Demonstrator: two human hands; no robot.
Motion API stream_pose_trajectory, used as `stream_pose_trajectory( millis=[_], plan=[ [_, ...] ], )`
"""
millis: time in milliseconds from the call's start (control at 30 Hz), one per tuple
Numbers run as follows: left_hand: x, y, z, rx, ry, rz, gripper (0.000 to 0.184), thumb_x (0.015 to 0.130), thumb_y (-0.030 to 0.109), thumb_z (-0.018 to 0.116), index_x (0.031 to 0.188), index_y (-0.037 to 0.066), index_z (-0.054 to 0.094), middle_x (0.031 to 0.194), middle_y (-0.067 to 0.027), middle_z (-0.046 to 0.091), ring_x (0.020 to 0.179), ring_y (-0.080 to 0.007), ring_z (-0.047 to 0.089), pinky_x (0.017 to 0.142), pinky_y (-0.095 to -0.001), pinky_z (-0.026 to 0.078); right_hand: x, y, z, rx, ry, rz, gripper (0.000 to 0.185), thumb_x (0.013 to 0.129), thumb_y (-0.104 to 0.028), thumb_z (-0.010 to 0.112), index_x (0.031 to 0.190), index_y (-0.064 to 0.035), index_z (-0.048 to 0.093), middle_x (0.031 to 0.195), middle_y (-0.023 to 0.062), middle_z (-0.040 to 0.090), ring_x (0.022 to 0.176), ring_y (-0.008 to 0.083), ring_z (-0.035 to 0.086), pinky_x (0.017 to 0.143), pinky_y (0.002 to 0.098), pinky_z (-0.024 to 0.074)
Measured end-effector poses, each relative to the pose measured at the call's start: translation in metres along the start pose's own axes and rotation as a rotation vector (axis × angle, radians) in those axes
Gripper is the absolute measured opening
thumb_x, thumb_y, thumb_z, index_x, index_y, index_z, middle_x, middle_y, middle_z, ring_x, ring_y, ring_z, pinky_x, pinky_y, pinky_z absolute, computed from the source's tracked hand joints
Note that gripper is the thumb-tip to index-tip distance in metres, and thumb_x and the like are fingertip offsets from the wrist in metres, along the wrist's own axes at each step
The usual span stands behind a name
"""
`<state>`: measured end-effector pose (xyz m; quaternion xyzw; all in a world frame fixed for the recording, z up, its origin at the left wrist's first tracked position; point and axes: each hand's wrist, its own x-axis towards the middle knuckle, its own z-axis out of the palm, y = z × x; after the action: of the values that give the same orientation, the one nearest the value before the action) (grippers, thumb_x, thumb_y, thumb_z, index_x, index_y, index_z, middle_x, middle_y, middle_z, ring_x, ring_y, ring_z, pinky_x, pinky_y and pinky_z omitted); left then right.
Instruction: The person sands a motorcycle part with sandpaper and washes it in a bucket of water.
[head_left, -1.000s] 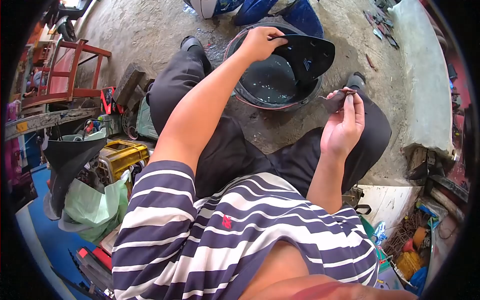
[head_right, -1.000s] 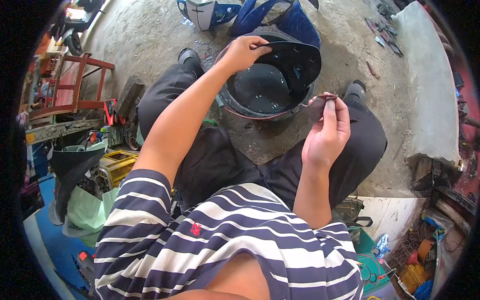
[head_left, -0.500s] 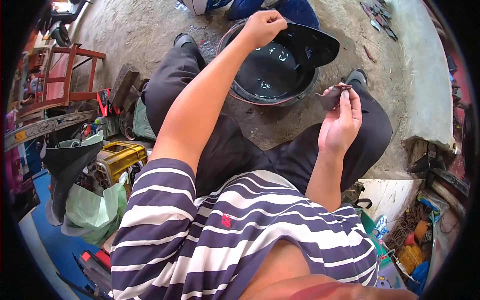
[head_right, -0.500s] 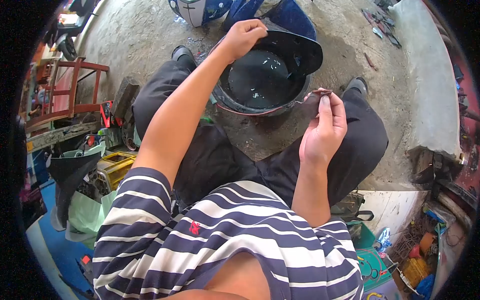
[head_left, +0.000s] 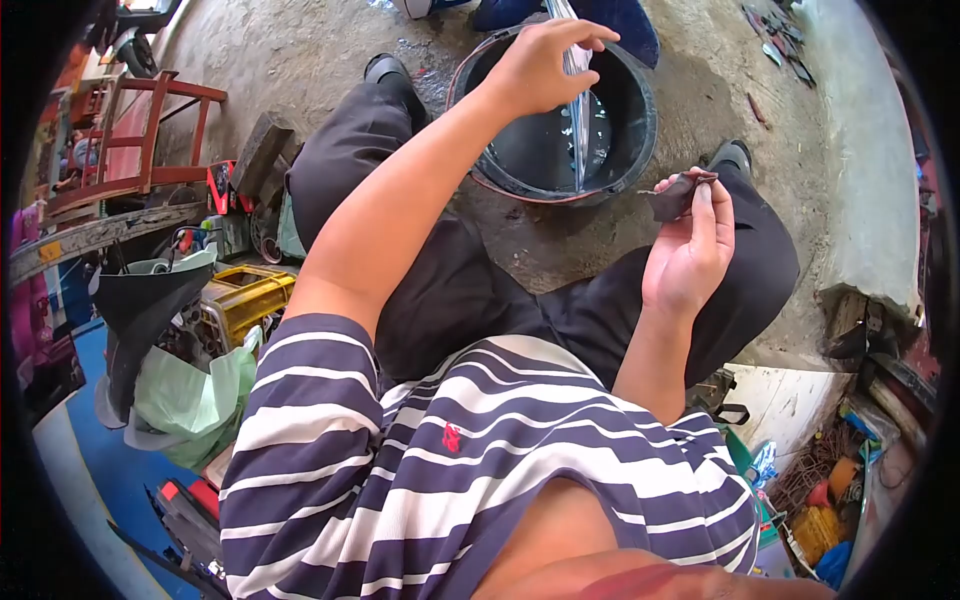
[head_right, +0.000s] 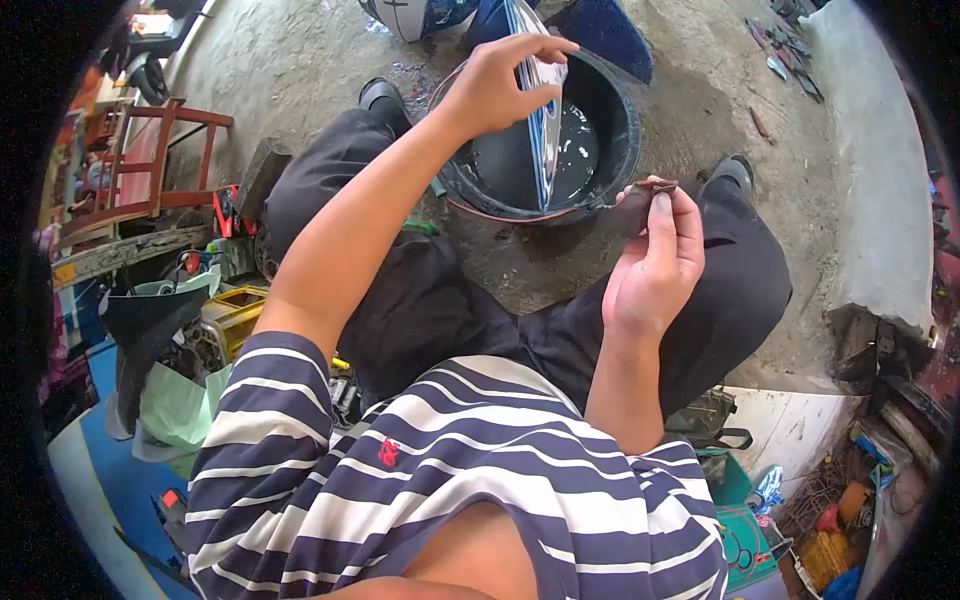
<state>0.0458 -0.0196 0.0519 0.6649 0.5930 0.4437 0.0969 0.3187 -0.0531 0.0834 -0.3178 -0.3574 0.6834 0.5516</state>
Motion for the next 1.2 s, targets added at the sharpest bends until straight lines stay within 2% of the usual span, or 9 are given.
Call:
stream_pose_trajectory(
  millis=[67,200,300,400,500,667,900,1067,1200],
  plan=[
    [-0.009,-0.012,0.01,0.039,-0.01,0.115,0.063,0.078,0.002,0.078,0.138,0.018,0.07,0.145,-0.0166,0.066,0.14,-0.0373,0.056,0.12,-0.0466,0.045,-0.001,0.0,-0.001,0.005,0.0,0.01,0.019,0.111,-0.007,0.057,0.122,0.0029,0.069,0.113,0.0103,0.073,0.101,0.0191,0.069,0.098,0.0341,0.0546],
    [-0.038,-0.03,0.023,0.261,0.099,-0.023,0.07,0.08,0.006,0.076,0.148,0.019,0.061,0.156,-0.0224,0.054,0.146,-0.0408,0.05,0.124,-0.0462,0.041,-0.001,0.0,-0.001,0.031,0.018,0.003,0.018,0.11,-0.006,0.058,0.121,0.0031,0.069,0.113,0.0096,0.073,0.102,0.0173,0.069,0.098,0.0324,0.0545],
    [-0.053,-0.046,0.03,0.143,0.241,-0.291,0.062,0.084,0.009,0.073,0.146,0.014,0.064,0.145,-0.0238,0.065,0.136,-0.0396,0.061,0.118,-0.0442,0.046,0.001,0.014,0.0,-0.002,0.065,0.02,0.017,0.11,-0.006,0.06,0.12,0.0033,0.07,0.112,0.0075,0.074,0.101,0.0138,0.069,0.096,0.0297,0.0548],
    [-0.047,-0.045,0.017,0.078,-0.085,-0.862,0.051,0.089,0.014,0.071,0.139,0.009,0.069,0.125,-0.0235,0.075,0.118,-0.0375,0.072,0.106,-0.0423,0.053,-0.001,0.028,0.002,-0.047,0.049,0.075,0.017,0.109,-0.006,0.061,0.119,0.0019,0.072,0.111,0.0053,0.075,0.101,0.0102,0.067,0.094,0.0252,0.0518],
    [-0.049,-0.056,0.023,0.12,-0.022,-0.818,0.039,0.093,0.016,0.07,0.131,0.006,0.075,0.109,-0.0206,0.08,0.103,-0.0339,0.077,0.096,-0.0418,0.056,-0.002,0.033,0.004,-0.096,0.053,0.094,0.016,0.108,-0.006,0.062,0.118,0.0015,0.073,0.112,0.0045,0.075,0.102,0.009,0.066,0.096,0.0239,0.0497],
    [-0.023,-0.043,-0.005,-0.071,0.012,-0.695,0.032,0.102,0.017,0.068,0.13,0.003,0.075,0.107,-0.012,0.081,0.097,-0.0159,0.07,0.091,-0.0353,0.055,-0.001,0.034,0.001,-0.088,0.064,0.108,0.017,0.108,-0.006,0.062,0.118,0.0016,0.073,0.113,0.0046,0.075,0.104,0.0092,0.065,0.099,0.0248,0.0478],
    [-0.013,-0.038,-0.054,-0.034,0.04,-0.435,0.035,0.104,0.019,0.07,0.134,0.003,0.073,0.111,-0.0076,0.081,0.097,-0.0128,0.07,0.092,-0.0325,0.055,-0.002,0.032,0.003,-0.099,0.042,0.105,0.018,0.11,-0.007,0.059,0.122,0.0021,0.07,0.114,0.0075,0.074,0.104,0.0141,0.068,0.099,0.0296,0.0527],
    [-0.02,-0.046,-0.074,-0.445,0.135,-0.579,0.032,0.109,0.015,0.065,0.136,-0.001,0.071,0.112,-0.0034,0.078,0.098,-0.0066,0.069,0.085,-0.0242,0.056,-0.004,0.025,0.006,-0.088,0.028,0.114,0.019,0.11,-0.007,0.059,0.122,0.0025,0.07,0.114,0.008,0.073,0.105,0.0146,0.068,0.099,0.03,0.0533],
    [-0.025,-0.069,-0.081,-0.717,0.302,-0.595,0.027,0.109,0.01,0.063,0.135,0.005,0.069,0.118,-0.0054,0.078,0.099,-0.0126,0.074,0.086,-0.0292,0.061,-0.006,0.024,0.008,-0.058,0.023,0.135,0.017,0.109,-0.007,0.061,0.12,0.0018,0.072,0.114,0.0057,0.075,0.105,0.0097,0.067,0.1,0.025,0.0488]
  ],
)
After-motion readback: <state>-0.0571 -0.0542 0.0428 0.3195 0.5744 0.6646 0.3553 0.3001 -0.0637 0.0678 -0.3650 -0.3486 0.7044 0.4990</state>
